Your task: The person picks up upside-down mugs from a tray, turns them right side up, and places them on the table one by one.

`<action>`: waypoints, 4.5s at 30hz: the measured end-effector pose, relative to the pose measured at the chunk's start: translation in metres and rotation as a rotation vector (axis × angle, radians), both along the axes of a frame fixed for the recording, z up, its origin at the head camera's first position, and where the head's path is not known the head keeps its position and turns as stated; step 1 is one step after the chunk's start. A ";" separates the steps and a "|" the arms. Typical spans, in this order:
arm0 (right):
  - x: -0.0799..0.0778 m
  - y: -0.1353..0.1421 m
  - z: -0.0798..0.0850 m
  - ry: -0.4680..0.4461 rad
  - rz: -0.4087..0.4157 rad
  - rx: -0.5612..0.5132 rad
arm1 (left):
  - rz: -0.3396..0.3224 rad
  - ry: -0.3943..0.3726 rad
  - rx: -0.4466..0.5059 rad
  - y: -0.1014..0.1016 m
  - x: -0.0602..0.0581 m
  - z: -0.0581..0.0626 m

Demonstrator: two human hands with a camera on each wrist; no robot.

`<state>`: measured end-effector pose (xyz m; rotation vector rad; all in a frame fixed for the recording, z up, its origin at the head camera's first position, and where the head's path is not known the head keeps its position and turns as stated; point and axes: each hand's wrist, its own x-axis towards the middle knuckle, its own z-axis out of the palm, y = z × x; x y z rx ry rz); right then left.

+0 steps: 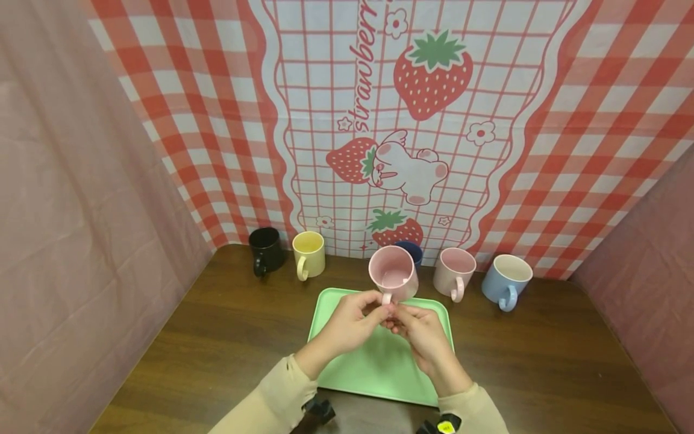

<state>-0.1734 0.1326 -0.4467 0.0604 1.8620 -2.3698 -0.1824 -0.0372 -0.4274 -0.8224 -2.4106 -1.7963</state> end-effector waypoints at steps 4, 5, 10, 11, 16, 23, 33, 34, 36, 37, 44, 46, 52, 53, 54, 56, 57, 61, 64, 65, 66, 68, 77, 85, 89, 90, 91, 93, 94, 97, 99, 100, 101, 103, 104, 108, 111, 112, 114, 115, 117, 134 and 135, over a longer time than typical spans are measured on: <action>0.000 0.001 -0.001 0.016 0.014 0.013 | -0.023 -0.078 0.048 0.002 0.001 0.001; 0.000 0.001 -0.001 0.021 0.018 0.021 | -0.031 -0.095 0.059 0.003 0.001 0.001; 0.002 0.002 -0.001 0.042 0.038 0.048 | -0.091 -0.147 0.101 0.001 0.002 0.000; 0.002 0.002 -0.001 0.047 0.043 0.047 | -0.100 -0.156 0.104 0.001 0.002 0.000; 0.003 0.000 -0.002 0.056 0.045 0.044 | -0.125 -0.185 0.094 -0.001 0.002 0.001; 0.005 -0.001 -0.003 0.026 0.021 0.065 | -0.143 -0.165 0.075 -0.001 0.003 -0.001; 0.002 0.005 -0.009 0.063 0.045 0.130 | -0.140 -0.223 0.134 0.003 0.005 -0.002; 0.002 0.007 -0.008 0.071 0.048 0.144 | -0.136 -0.218 0.135 0.003 0.005 -0.001; 0.001 0.010 -0.006 0.094 0.060 0.171 | -0.134 -0.209 0.138 0.004 0.006 -0.001; 0.000 0.011 -0.006 0.103 0.070 0.178 | -0.133 -0.206 0.140 0.004 0.006 -0.001; -0.004 0.017 -0.002 0.087 0.124 0.173 | -0.140 -0.218 0.173 0.004 0.006 -0.002; -0.005 0.018 -0.002 0.079 0.132 0.179 | -0.141 -0.220 0.183 0.004 0.006 -0.002; -0.005 0.019 -0.002 0.091 0.157 0.204 | -0.137 -0.224 0.200 0.003 0.007 -0.001; -0.005 0.019 -0.002 0.093 0.158 0.204 | -0.135 -0.226 0.202 0.003 0.007 -0.001; -0.005 0.019 -0.002 0.095 0.159 0.206 | -0.135 -0.227 0.203 0.003 0.007 -0.001; -0.005 0.020 -0.002 0.101 0.164 0.212 | -0.130 -0.227 0.201 0.003 0.007 -0.001; -0.005 0.020 -0.003 0.105 0.169 0.216 | -0.127 -0.227 0.201 0.003 0.007 -0.002; -0.006 0.021 -0.002 0.124 0.208 0.227 | -0.127 -0.223 0.198 0.003 0.006 -0.003; -0.006 0.023 -0.001 0.128 0.240 0.232 | -0.138 -0.226 0.206 0.003 0.006 -0.005; -0.005 0.023 0.000 0.128 0.246 0.231 | -0.144 -0.228 0.210 0.003 0.005 -0.005; -0.005 0.023 0.000 0.128 0.250 0.230 | -0.149 -0.229 0.212 0.003 0.006 -0.004; -0.005 0.024 0.001 0.125 0.256 0.232 | -0.156 -0.226 0.215 0.003 0.006 -0.004; -0.006 0.023 0.001 0.115 0.254 0.235 | -0.147 -0.220 0.202 0.003 0.005 -0.002; -0.006 0.021 0.000 0.112 0.247 0.235 | -0.123 -0.213 0.132 0.001 0.004 -0.001; -0.007 0.023 0.001 0.110 0.258 0.260 | -0.117 -0.208 0.152 0.001 0.003 -0.003; -0.006 0.025 0.002 0.111 0.266 0.271 | -0.118 -0.207 0.160 0.001 0.003 -0.004; -0.006 0.026 0.003 0.110 0.276 0.282 | -0.120 -0.207 0.168 0.001 0.003 -0.005; -0.006 0.029 0.005 0.107 0.302 0.300 | -0.120 -0.210 0.181 0.001 0.003 -0.005; -0.006 0.031 0.006 0.103 0.312 0.306 | -0.117 -0.211 0.186 0.001 0.003 -0.006; -0.006 0.037 0.010 0.101 0.355 0.310 | -0.100 -0.216 0.196 0.001 0.004 -0.006; -0.006 0.040 0.012 0.101 0.374 0.310 | -0.087 -0.224 0.207 0.000 0.004 -0.006; -0.006 0.041 0.013 0.106 0.384 0.313 | -0.081 -0.227 0.210 0.000 0.005 -0.006; -0.006 0.042 0.014 0.108 0.391 0.316 | -0.074 -0.232 0.212 0.000 0.005 -0.006; -0.006 0.044 0.015 0.110 0.393 0.324 | -0.062 -0.241 0.218 -0.001 0.005 -0.005; -0.006 0.045 0.016 0.109 0.390 0.328 | -0.055 -0.247 0.221 -0.001 0.004 -0.006; -0.007 0.049 0.017 0.106 0.364 0.339 | -0.016 -0.254 0.229 -0.002 0.002 -0.005; -0.007 0.053 0.018 0.097 0.342 0.351 | 0.013 -0.253 0.242 -0.004 -0.001 -0.004; -0.007 0.054 0.019 0.093 0.335 0.357 | 0.019 -0.253 0.247 -0.006 -0.001 -0.003; -0.007 0.057 0.019 0.086 0.324 0.377 | 0.034 -0.252 0.246 -0.008 -0.003 -0.003; -0.007 0.058 0.019 0.083 0.317 0.387 | 0.043 -0.251 0.246 -0.009 -0.003 -0.003; -0.005 0.061 0.020 0.074 0.301 0.408 | 0.058 -0.246 0.249 -0.012 -0.005 -0.002; 0.012 0.112 0.013 0.300 0.146 0.694 | 0.224 -0.241 0.250 -0.037 -0.050 -0.014; 0.013 0.116 0.013 0.318 0.140 0.717 | 0.231 -0.241 0.245 -0.038 -0.054 -0.015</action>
